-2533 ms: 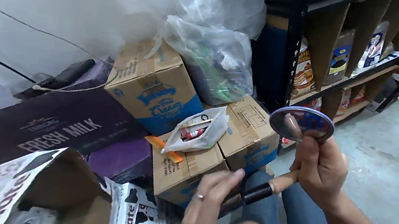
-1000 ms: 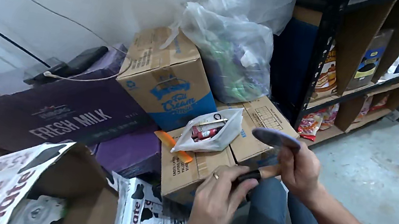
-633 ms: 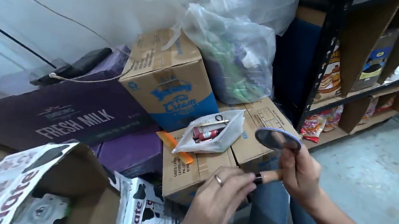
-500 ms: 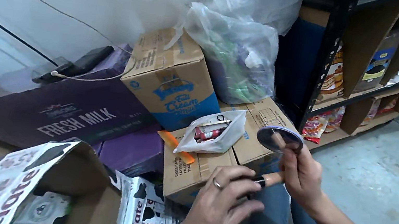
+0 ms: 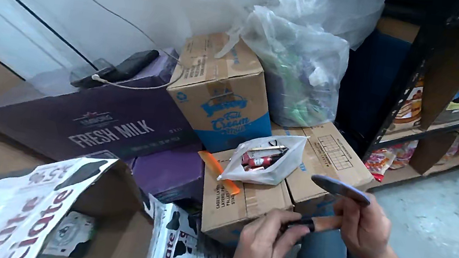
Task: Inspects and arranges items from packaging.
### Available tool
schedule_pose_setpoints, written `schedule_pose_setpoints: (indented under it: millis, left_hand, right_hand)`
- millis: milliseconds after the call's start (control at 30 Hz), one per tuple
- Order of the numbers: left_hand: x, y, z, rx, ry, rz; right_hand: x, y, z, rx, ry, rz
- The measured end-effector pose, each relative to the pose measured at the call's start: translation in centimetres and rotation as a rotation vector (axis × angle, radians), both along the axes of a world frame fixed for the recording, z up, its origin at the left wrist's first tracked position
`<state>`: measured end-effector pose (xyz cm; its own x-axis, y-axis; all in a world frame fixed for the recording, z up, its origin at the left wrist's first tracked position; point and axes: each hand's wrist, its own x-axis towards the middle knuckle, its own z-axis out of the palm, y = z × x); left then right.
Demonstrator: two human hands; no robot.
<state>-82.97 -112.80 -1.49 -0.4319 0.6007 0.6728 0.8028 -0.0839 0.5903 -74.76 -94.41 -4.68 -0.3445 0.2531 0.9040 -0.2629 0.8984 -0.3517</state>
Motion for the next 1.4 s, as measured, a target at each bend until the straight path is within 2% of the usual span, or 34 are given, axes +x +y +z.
schedule_pose_setpoints:
  millis: [67, 133, 333, 400, 500, 600, 667, 733, 833, 967, 1100, 1267, 1400]
  left_hand:
    - [-0.4, 0.2, -0.2, 0.025, 0.084, -0.037]
    - [-1.0, 0.3, -0.5, 0.06, 0.208, -0.08]
    - [-1.7, -0.5, -0.5, 0.027, 0.435, -0.17]
    - [-1.9, -0.7, -0.5, 0.036, 0.429, -0.173]
    - [-2.7, -1.6, -0.4, 0.127, 0.348, -0.03]
    - [-3.7, -3.2, 0.9, 0.218, 0.258, 0.322]
    - [-4.8, -3.0, 1.4, 0.225, 0.218, 0.499]
    - [-5.9, -1.7, 1.5, 0.133, 0.213, 0.594]
    - [-7.4, 0.7, 0.7, -0.014, 0.166, 0.598]
    - [-9.0, 2.9, -1.0, -0.091, 0.151, 0.538]
    - [-9.8, 3.2, -1.2, -0.134, 0.149, 0.533]
    - [-10.1, 3.1, -0.6, -0.413, 0.185, 0.574]
    - [-9.7, 2.9, 0.1, -0.484, 0.234, 0.635]
  right_hand:
    - [-0.2, -0.1, -0.1, -0.024, -0.013, 0.013]
    - [-0.5, -0.2, 0.0, -0.139, -0.094, 0.079]
    - [-0.8, 0.0, 0.8, -0.59, -0.617, 0.563]
    - [-0.8, -0.2, 0.8, -0.625, -0.633, 0.606]
    - [-1.0, -0.1, 0.8, -0.497, -0.299, 0.41]
    - [-1.7, 2.4, 1.0, -0.255, -0.077, 0.18]
    - [-2.5, 3.2, 1.2, -0.137, -0.098, 0.204]
    - [-3.7, 3.0, 0.8, -0.041, -0.214, 0.328]
    - [-5.5, 2.4, -0.3, 0.098, -0.397, 0.414]
    - [-6.7, 2.0, -0.9, 0.296, -0.486, 0.317]
    - [-5.6, 1.4, -1.3, 0.342, -0.485, 0.297]
    - [-3.8, 0.6, -1.3, 0.365, -0.456, 0.329]
    - [-3.5, 0.8, -1.5, 0.366, -0.453, 0.322]
